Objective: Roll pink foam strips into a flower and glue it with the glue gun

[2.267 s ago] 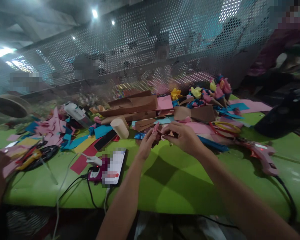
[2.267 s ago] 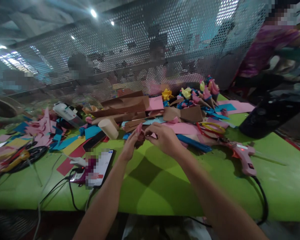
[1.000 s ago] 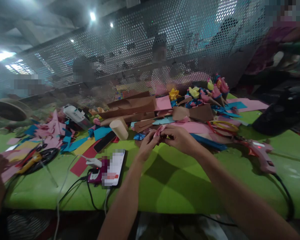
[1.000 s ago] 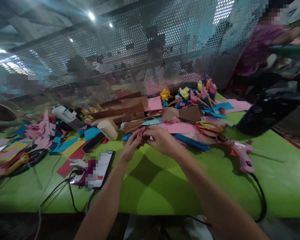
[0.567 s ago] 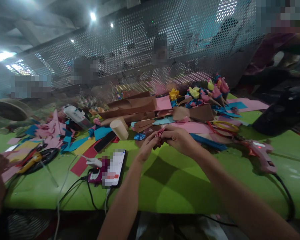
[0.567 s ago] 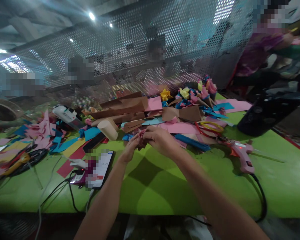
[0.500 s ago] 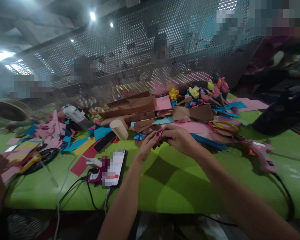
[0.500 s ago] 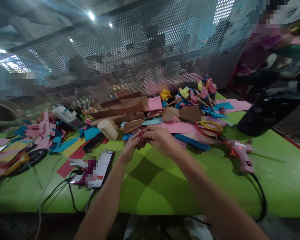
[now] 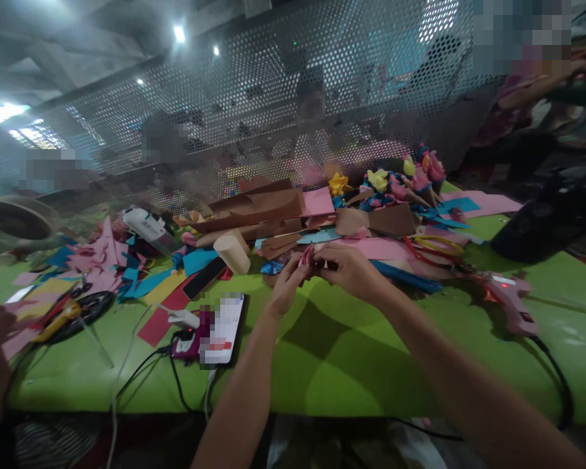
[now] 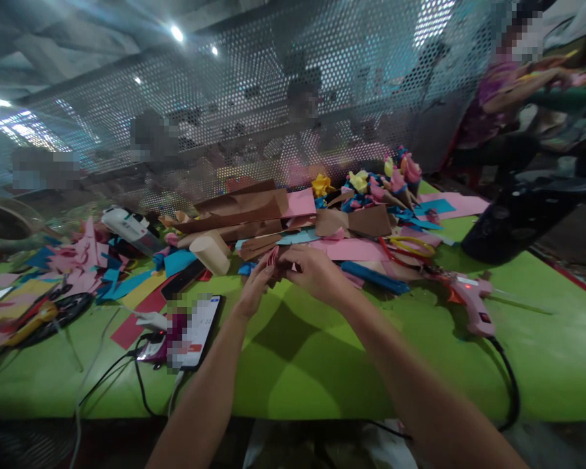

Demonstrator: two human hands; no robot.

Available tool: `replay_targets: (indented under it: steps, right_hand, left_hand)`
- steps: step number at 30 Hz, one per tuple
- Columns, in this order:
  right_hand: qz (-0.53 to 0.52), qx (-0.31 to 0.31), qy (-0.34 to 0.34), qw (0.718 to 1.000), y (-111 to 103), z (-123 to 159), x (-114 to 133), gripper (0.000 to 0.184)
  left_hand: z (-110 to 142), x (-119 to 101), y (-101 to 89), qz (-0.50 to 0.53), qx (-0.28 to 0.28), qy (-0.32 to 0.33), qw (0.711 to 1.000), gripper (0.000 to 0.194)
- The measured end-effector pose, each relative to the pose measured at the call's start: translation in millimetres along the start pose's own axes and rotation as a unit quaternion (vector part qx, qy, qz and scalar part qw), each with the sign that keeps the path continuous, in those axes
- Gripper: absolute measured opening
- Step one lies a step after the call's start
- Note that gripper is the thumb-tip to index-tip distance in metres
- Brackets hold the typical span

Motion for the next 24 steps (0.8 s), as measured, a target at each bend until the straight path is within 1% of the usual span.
replay_targets:
  steps: [3,8,14,18,24]
  right_hand:
    - [0.007,0.016,-0.010,1.000,5,0,-2,0.017]
    - [0.009,0.022,-0.024,0.999,4,0,-2,0.019]
    - [-0.006,0.031,-0.035,0.999,4,1,0,0.017]
    - [-0.007,0.034,-0.037,0.999,4,1,1,0.018]
    - [0.002,0.036,-0.040,0.999,5,1,-1,0.020]
  left_hand:
    - [0,-1,2.9,0.002,0.013,-0.004,1.000,0.036]
    - [-1,1,5.4,0.020,0.027,-0.013,0.999,0.042]
    - [-4,8,5.0,0.047,0.030,-0.018,0.998,0.061]
    - [-3,6,8.4,0.066,0.053,-0.002,0.996,0.057]
    - [-2,6,11.2,0.097,0.067,-0.005,0.993,0.051]
Point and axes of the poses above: each hand's wrist, its own z-axis away from the middle knuckle, its own y-axis out of the palm, x = y × z, the point moved 9 cm from there along -z, towards the middle knuckle, and after that the axes turned 4 degrees about y, right-handed, at the moved point
